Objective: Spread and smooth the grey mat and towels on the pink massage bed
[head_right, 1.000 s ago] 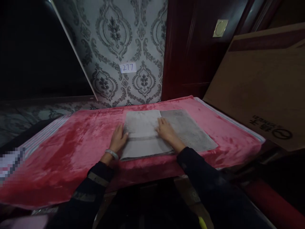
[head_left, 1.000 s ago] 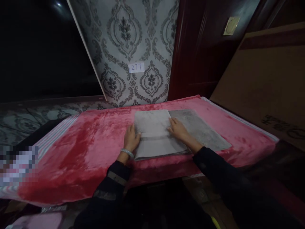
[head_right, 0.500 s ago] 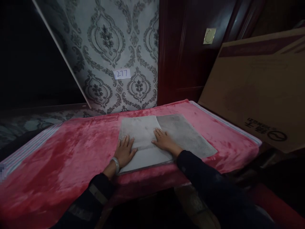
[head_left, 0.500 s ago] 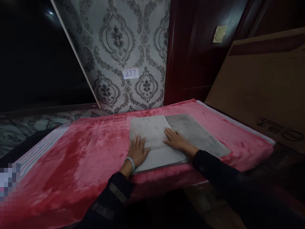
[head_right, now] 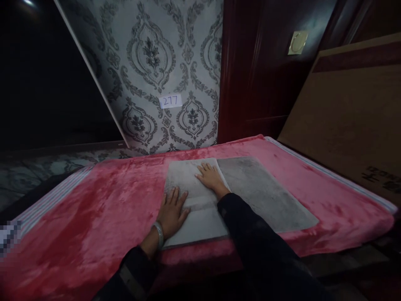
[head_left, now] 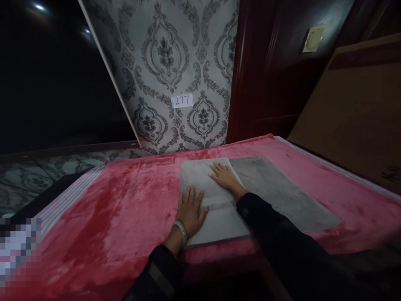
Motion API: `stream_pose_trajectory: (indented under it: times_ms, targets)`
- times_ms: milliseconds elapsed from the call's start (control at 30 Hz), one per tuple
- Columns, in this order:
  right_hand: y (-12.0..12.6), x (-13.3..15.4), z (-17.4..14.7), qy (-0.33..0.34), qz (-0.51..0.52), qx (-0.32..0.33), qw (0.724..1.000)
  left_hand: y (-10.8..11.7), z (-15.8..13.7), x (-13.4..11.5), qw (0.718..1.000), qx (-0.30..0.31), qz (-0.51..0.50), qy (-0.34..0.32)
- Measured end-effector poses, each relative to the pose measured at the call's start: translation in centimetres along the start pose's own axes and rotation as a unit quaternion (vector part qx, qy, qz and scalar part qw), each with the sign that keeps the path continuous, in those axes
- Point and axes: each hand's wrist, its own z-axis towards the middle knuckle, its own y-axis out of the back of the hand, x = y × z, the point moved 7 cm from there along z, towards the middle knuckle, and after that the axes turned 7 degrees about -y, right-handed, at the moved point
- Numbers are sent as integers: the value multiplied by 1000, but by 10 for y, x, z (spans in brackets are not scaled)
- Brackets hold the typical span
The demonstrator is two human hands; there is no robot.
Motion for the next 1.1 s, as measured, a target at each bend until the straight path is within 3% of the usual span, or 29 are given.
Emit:
stream_pose_trajectory:
  times_ms: [100, 200, 300, 400, 533, 667, 967, 1100]
  targets:
    - [-4, -5, 0, 7, -4, -21, 1000, 2, 2, 3, 999, -12, -41, -3]
    - [-5, -9, 0, 3, -1, -7, 1000, 14, -5, 13, 994, -65, -81, 31]
    - [-4, -10, 7, -20, 21, 38, 999, 31, -33, 19, 980, -145, -116, 70]
    - [2, 4, 24, -10, 57, 46, 997, 41, -75, 9, 973, -174, -140, 63]
    - [8, 47, 54, 50, 83, 33, 995, 43, -118, -17, 981, -144, -122, 37]
    - [5, 77, 78, 69, 99, 30, 992, 42, -127, -30, 991, -121, -50, 21]
    - [-8, 88, 109, 45, 112, 53, 991, 50, -121, -46, 995, -60, 67, -40]
    - [-8, 89, 118, 20, 124, 62, 990, 54, -112, -47, 997, -57, 53, 9]
